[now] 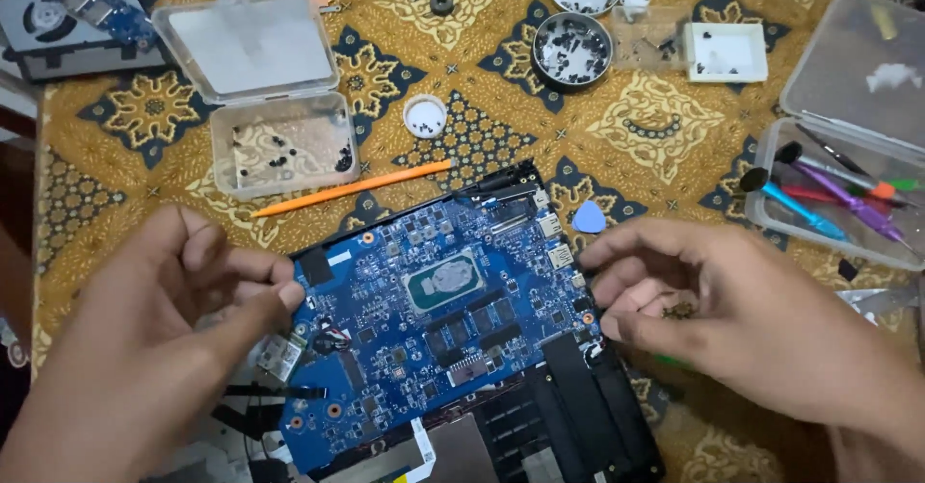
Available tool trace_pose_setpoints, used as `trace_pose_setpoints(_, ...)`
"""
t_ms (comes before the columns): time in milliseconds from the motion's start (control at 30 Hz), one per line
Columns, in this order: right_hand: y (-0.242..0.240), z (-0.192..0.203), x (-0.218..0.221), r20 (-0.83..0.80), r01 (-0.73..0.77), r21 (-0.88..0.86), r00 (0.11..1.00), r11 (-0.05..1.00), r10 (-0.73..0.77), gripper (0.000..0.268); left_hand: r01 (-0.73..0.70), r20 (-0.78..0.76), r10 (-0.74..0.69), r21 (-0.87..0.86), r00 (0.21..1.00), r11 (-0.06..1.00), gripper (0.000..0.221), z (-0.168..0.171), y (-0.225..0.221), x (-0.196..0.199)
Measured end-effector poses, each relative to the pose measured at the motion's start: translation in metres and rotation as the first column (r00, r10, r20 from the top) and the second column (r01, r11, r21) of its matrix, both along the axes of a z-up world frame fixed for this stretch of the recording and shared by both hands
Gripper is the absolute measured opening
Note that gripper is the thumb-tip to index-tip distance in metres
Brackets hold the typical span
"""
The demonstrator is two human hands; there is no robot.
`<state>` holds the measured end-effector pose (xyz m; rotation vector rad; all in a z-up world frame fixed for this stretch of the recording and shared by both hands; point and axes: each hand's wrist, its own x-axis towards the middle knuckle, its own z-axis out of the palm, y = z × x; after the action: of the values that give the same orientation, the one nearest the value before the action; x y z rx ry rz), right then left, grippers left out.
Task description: Disconnecting internal cables and lifting the motherboard out of a laptop chassis during disassembly.
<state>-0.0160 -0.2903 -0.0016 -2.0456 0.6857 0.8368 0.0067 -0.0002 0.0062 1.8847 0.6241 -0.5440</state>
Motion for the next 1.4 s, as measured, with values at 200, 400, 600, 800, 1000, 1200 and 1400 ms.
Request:
trace_pose_setpoints(200,0.011,0.008,0.004,-0.012,0.047,-0.001,0.999,0.999,-0.047,0.043,0.013,0.023,-0.012,-0.051,1.0,0.999,0.043,-0.028,0.032,-0.008)
trace_pose_setpoints(400,0.013,0.004,0.0,0.121,0.023,0.023,0.992,0.999,-0.025,0.02,-0.08,-0.051,0.079,-0.03,0.996,0.996,0.045,-0.01,0.017,-0.003)
trace_pose_setpoints(600,0.018,0.017,0.006,0.041,0.048,0.012,0.998,0.999,-0.048,0.025,0.091,0.088,-0.09,-0.011,0.992,0.996,0.054,-0.035,0.041,-0.007)
trace_pose_setpoints(800,0.007,0.01,0.003,0.068,0.067,0.147,0.995,0.987,-0.077,0.025,0.061,0.028,-0.063,0.08,0.998,0.995,0.053,-0.018,0.026,-0.006)
trace_pose_setpoints(1000,-0.023,-0.006,0.0,0.117,-0.129,0.246,0.988,0.961,0.103,0.045,0.041,-0.034,-0.038,0.09,0.999,0.995,0.034,-0.01,0.021,-0.005)
trace_pose_setpoints(1200,-0.016,0.013,0.0,-0.009,-0.085,0.13,0.996,0.988,0.087,0.032,0.059,0.025,-0.058,-0.041,0.998,0.997,0.05,-0.025,0.039,-0.008)
trace_pose_setpoints(1400,-0.012,0.011,0.002,-0.006,-0.272,-0.029,0.962,0.962,0.272,0.032,0.106,0.082,-0.099,-0.084,0.992,0.991,0.052,-0.033,0.048,-0.009)
